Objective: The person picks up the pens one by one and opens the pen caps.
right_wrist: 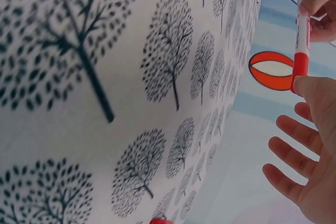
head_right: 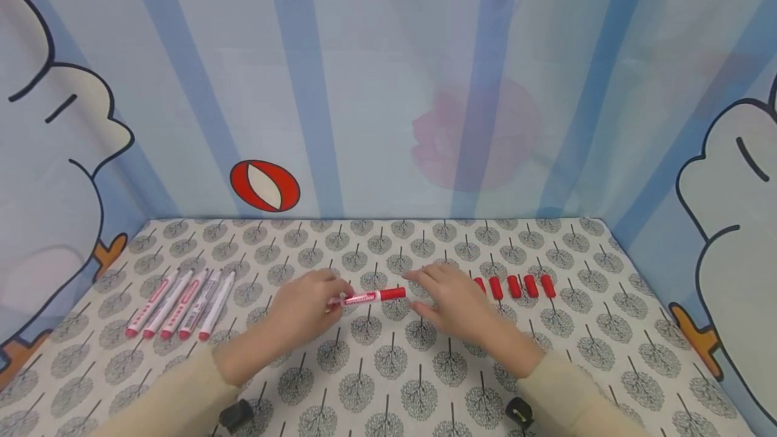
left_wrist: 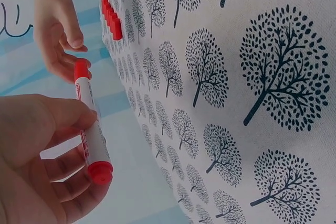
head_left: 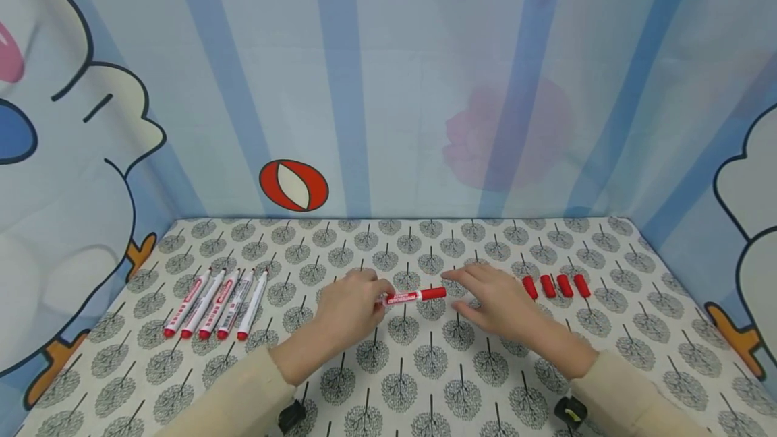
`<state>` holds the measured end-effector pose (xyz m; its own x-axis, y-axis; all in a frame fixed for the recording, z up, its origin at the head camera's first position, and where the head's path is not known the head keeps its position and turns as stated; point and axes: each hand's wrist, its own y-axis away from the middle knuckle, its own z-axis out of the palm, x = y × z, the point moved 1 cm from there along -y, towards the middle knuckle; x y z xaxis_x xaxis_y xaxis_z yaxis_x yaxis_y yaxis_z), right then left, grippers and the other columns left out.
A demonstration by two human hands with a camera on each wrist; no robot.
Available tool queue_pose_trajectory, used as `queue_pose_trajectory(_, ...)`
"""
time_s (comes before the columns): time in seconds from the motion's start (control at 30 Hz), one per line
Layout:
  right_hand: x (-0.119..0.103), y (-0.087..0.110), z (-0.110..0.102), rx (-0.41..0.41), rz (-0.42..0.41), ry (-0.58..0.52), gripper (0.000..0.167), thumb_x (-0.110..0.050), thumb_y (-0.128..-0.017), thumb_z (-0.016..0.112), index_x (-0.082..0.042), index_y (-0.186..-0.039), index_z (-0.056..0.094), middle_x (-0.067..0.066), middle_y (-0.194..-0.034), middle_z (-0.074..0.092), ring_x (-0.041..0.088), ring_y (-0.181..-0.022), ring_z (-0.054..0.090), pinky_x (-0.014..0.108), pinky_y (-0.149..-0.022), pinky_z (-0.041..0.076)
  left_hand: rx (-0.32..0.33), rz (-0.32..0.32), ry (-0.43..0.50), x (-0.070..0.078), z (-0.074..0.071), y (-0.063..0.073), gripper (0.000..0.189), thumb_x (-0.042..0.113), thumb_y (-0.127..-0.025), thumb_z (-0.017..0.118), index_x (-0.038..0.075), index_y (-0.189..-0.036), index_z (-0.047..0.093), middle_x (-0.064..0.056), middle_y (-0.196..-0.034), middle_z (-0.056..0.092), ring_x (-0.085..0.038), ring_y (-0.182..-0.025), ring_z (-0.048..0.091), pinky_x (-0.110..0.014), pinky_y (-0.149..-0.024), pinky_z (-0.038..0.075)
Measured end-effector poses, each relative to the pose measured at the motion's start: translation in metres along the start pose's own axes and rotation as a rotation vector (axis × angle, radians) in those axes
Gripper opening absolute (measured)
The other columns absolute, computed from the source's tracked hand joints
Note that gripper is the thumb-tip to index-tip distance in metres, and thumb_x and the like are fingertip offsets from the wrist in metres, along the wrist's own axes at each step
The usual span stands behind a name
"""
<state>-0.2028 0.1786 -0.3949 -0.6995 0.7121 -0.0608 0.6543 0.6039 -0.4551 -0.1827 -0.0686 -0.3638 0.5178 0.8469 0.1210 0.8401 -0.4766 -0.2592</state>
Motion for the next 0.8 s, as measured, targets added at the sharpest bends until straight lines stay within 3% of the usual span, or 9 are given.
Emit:
queue_pose_trajectory(0.33,-0.012,-0.006,-0.004,-0.006,-0.019,-0.031,0.044,-0.029,-0.079,0.069,-0.015,-0.12,0.059,0.0,-0.107,0.065,0.02,-0.1,0.06,0.037,-0.088,0.049,0.028,0.052,-0.012,0.004,-0.003,0.0,0.023,0.01,-0.073,0.07,0.021,-0.093,0.071,0.006,-0.072,0.057,-0.007,-0.06,0.045,-0.013,-0.041,0.032)
queue_pose_trajectory(0.6,-0.016,-0.007,-0.001,0.003,-0.025,-0.078,0.037,-0.024,-0.078,0.07,-0.014,-0.112,0.062,-0.004,-0.092,0.065,0.01,-0.083,0.059,0.025,-0.074,0.05,0.057,0.091,-0.004,0.005,-0.002,0.0,0.022,0.013,-0.074,0.071,0.022,-0.093,0.07,0.006,-0.073,0.056,-0.008,-0.061,0.046,-0.015,-0.044,0.033)
queue_pose_trajectory(0.8,-0.021,-0.008,-0.001,-0.041,0.005,-0.131,0.031,-0.026,-0.079,0.07,-0.016,-0.107,0.064,-0.008,-0.089,0.064,0.005,-0.08,0.055,0.021,-0.068,0.048,0.054,0.095,0.0,0.006,0.0,0.001,0.022,0.015,-0.074,0.071,0.024,-0.095,0.07,0.007,-0.074,0.057,-0.008,-0.064,0.048,-0.014,-0.045,0.033)
